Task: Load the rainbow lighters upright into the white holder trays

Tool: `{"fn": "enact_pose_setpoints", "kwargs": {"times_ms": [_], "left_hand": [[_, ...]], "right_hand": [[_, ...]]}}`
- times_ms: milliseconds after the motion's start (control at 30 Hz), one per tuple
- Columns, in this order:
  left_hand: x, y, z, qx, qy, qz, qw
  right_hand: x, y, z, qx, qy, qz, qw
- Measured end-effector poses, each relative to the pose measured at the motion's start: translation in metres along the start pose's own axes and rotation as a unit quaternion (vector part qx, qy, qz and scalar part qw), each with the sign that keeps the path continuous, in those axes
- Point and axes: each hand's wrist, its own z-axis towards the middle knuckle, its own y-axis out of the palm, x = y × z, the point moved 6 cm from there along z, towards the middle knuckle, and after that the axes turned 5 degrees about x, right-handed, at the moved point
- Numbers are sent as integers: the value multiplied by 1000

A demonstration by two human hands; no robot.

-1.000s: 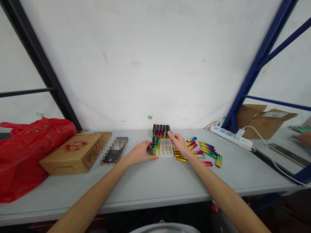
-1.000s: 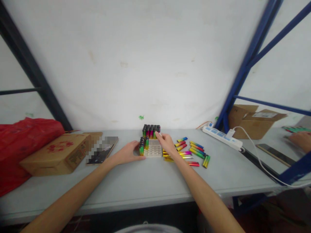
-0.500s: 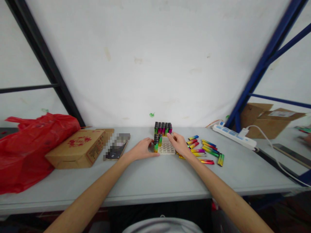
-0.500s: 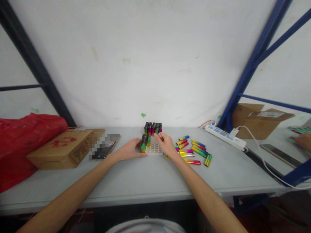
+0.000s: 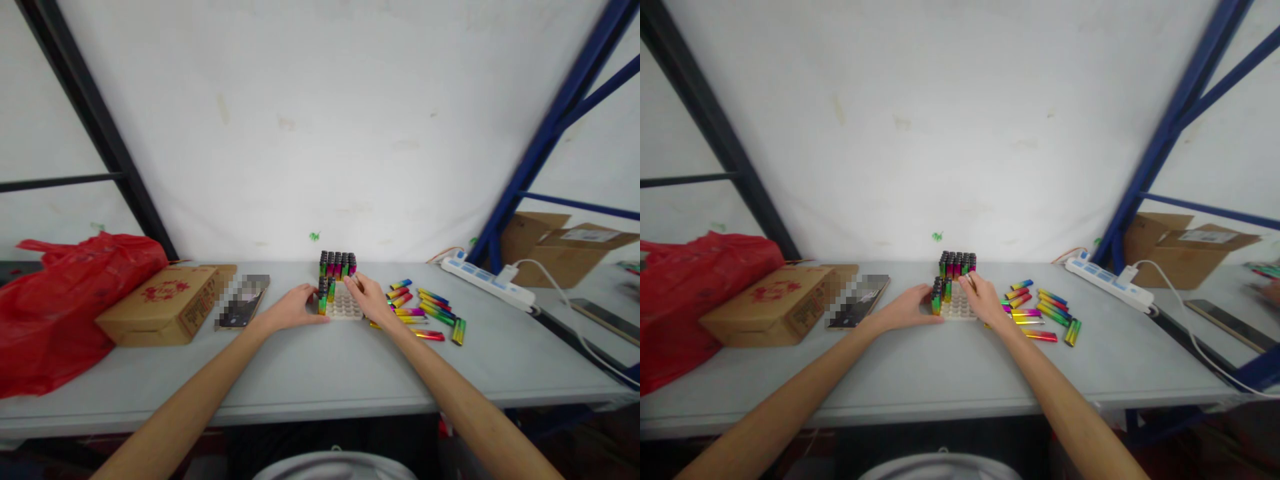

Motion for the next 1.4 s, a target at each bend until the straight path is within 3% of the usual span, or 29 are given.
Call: {"fn": "enact_pose_setpoints", "kwargs": {"times_ms": [233,467,667,800,933,1133,1267,1400], "left_hand": [[-2,-1,-1,-18,-3,-1,1000],[-5,1,0,-18,-7,5,1000],[-3,0,0,-30,-2,11,999],[-4,0,0,-32,-1,3,999],[-5,0,0,-33,-15,-5,999],[-3,-1,1,-39,-9,2,999],[-4,-1,0,-31,-11,-1,999],[-4,-2,0,-27,-12,-3,1000]], "right_hand": [[-21,4,-4,-69,-105,-49,991],[-15,22,-7,-127,-74,-24,989],[-11,36,-5,-135,-163,-165,963],[-11,33,-7,-161,-171,-195,952],[1,-2,1,-135,-128,-157,970],[62,-93,23,0,-46,-243,969],[100,-148,13,-8,-21,-284,959],[131,-197,-21,-32,39,-311,949]]}}
